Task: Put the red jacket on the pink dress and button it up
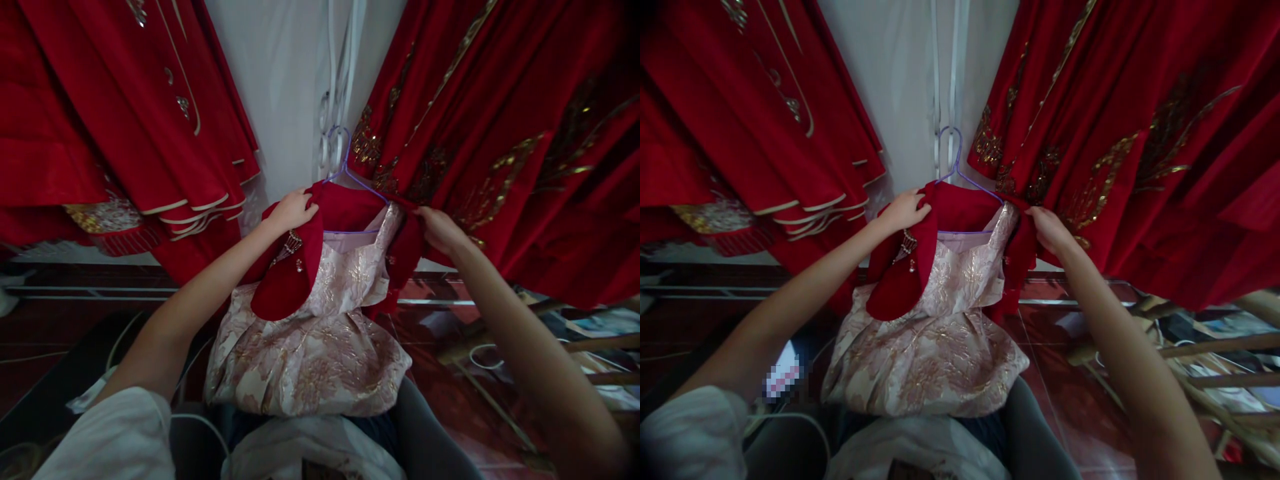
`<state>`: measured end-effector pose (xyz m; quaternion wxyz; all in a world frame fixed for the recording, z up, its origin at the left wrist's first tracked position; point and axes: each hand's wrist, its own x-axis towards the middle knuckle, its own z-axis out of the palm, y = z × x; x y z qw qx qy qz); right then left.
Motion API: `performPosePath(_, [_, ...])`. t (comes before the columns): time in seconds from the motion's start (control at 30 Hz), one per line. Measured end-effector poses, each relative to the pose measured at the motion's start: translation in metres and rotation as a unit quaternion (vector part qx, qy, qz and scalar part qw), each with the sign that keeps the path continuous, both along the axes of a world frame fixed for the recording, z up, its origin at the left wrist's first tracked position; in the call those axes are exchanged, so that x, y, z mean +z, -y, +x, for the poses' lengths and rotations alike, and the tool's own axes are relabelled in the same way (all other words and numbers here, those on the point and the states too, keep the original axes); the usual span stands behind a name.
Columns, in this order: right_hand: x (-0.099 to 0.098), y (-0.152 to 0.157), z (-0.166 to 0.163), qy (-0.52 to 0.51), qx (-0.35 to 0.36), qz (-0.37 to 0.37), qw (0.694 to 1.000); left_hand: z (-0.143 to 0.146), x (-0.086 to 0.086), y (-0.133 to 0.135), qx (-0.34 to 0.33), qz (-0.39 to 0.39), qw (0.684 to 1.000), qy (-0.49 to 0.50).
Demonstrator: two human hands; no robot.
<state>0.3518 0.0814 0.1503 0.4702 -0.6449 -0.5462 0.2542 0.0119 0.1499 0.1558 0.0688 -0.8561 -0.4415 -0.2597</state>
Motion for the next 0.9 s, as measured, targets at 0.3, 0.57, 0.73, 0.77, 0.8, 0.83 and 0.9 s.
performPosePath(0.3, [0.007,-0.003,-0.03,0.332,-0.136,0.133,0.924,-0.001,-0.004,0.0,-0.009,-0.004,1.0,-0.003])
performPosePath(0.57, [0.006,-0.042,-0.135,0.133,0.033,0.174,0.975,0.011,-0.017,0.01,0.02,0.009,1.0,0.005])
performPosePath(0.73, [-0.02,-0.039,-0.168,0.039,0.169,0.159,0.972,0.002,-0.019,0.016,0.036,0.001,0.999,0.01])
performPosePath(0.77, [-0.026,-0.037,-0.164,0.029,0.17,0.156,0.972,0.001,-0.021,0.02,0.054,0.008,0.998,0.021])
performPosePath(0.8, [-0.03,-0.035,-0.158,0.026,0.164,0.154,0.974,0.0,-0.023,0.025,0.081,0.02,0.996,0.038])
performPosePath(0.83, [-0.035,-0.032,-0.151,0.029,0.153,0.15,0.976,0.0,-0.027,0.03,0.111,0.037,0.991,0.059])
performPosePath(0.9, [-0.042,-0.024,-0.139,0.044,0.123,0.144,0.981,0.002,-0.034,0.041,0.16,0.07,0.979,0.101])
